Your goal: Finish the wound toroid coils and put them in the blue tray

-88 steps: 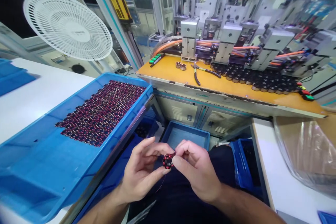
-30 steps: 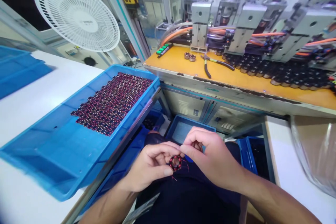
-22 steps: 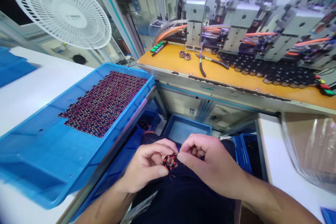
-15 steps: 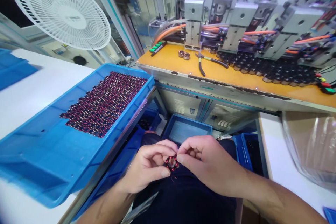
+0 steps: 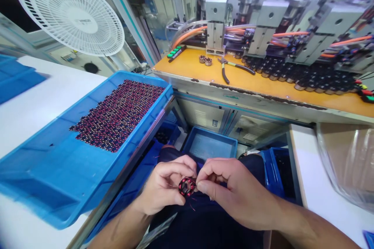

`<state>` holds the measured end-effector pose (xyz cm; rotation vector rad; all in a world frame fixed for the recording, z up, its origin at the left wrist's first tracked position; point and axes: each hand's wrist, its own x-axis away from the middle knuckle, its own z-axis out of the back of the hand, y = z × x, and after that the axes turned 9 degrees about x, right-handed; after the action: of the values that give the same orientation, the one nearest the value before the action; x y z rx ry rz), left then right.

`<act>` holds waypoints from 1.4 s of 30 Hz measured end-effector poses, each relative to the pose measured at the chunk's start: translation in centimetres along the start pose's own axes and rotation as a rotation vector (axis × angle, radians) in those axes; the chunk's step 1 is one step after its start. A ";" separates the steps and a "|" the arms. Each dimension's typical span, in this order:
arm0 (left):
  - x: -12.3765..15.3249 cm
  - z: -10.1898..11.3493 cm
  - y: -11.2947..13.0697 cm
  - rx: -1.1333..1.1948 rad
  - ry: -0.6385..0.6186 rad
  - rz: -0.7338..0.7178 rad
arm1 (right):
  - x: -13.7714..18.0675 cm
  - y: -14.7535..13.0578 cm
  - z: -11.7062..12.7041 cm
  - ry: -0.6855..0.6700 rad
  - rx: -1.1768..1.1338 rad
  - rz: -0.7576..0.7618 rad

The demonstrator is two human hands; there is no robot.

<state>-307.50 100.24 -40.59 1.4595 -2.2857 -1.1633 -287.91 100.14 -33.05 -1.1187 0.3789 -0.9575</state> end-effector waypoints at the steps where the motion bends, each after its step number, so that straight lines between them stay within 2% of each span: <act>1: 0.0 0.0 0.0 -0.003 0.001 -0.001 | 0.1 0.1 -0.1 0.004 0.007 0.012; 9: 0.4 -0.2 -0.1 -0.029 -0.026 -0.008 | 1.0 0.7 -0.7 0.039 0.105 0.101; 13: 0.5 -0.2 -0.1 -0.001 -0.018 0.015 | 1.8 1.0 0.2 -0.071 0.229 0.244; 15: 0.4 -0.1 -0.1 0.041 -0.008 0.040 | 1.9 1.5 0.6 -0.001 0.339 0.355; 18: 0.3 -0.1 -0.1 0.149 -0.019 0.111 | 1.4 2.3 0.6 0.242 0.520 0.543; 20: 0.2 -0.1 -0.1 0.222 -0.040 0.156 | 0.8 2.7 0.3 0.284 0.583 0.658; 23: 0.1 -0.2 -0.3 0.298 -0.047 0.182 | 0.1 2.9 -0.1 0.293 0.583 0.751; 28: 0.1 -0.2 -0.3 0.315 -0.041 0.203 | -0.3 2.8 -0.1 0.296 0.582 0.799; 42: 0.1 0.2 -0.7 0.238 -0.006 0.185 | -0.6 2.5 -0.4 0.414 0.554 0.846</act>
<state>-307.21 100.08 -41.23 1.2816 -2.5718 -0.8711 -287.41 100.63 -35.57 -0.1820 0.7865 -0.4650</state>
